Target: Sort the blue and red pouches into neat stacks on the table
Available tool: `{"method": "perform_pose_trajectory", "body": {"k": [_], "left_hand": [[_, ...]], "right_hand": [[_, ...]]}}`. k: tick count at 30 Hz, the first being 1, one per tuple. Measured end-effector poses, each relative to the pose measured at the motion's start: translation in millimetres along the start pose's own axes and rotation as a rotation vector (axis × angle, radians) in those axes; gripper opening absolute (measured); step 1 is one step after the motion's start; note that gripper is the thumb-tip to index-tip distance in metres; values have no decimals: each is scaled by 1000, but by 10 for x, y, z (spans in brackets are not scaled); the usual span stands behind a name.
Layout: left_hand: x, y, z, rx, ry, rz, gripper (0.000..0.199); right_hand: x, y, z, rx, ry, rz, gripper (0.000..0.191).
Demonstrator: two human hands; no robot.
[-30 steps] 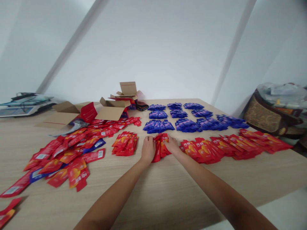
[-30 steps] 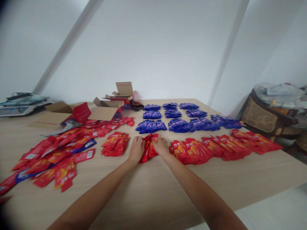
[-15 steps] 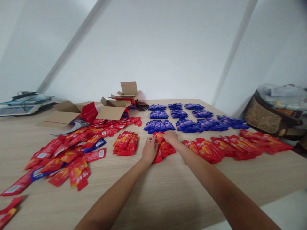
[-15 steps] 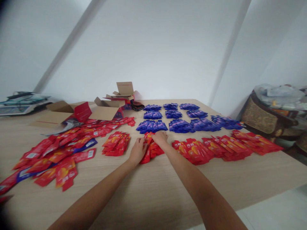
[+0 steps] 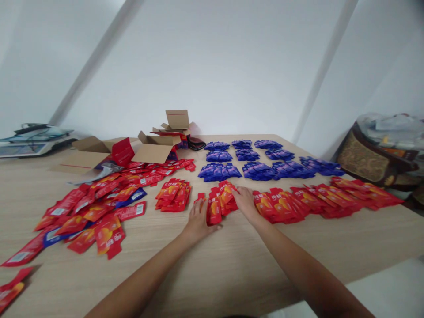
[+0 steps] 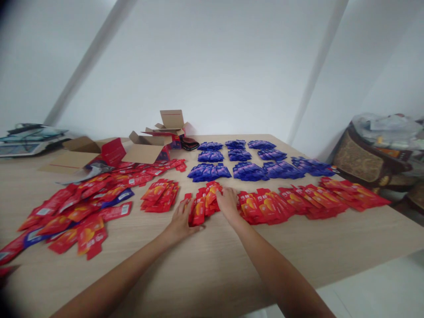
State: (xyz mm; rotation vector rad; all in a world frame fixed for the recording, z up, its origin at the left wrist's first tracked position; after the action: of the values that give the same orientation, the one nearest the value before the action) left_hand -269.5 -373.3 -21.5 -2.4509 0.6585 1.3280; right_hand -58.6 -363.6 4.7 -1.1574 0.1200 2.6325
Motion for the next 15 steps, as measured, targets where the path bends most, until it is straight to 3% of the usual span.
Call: {"method": "perform_pose_trajectory", "body": {"k": [5, 9, 12, 15], "left_hand": [[17, -156, 57, 109, 25, -59, 79], [-35, -357, 22, 185, 95, -31, 84], [-92, -413, -4, 217, 164, -1, 96], [-149, -448, 66, 111, 334, -14, 76]], "right_hand": [[59, 160, 122, -23, 129, -41, 32], [36, 218, 176, -97, 184, -62, 25], [-6, 136, 66, -70, 67, -81, 20], [21, -9, -75, -10, -62, -92, 30]]}}
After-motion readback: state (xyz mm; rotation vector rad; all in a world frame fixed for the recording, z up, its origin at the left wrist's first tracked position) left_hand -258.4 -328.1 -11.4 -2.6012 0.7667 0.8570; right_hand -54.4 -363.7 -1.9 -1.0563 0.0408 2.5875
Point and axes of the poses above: each hand's wrist, its own y-axis away from the middle knuckle, its own x-axis out of the palm, z = x × y, the point moved 9 cm from there along -y, towards the middle knuckle, and after that the axes turned 9 degrees about z, right-handed, at the moved point
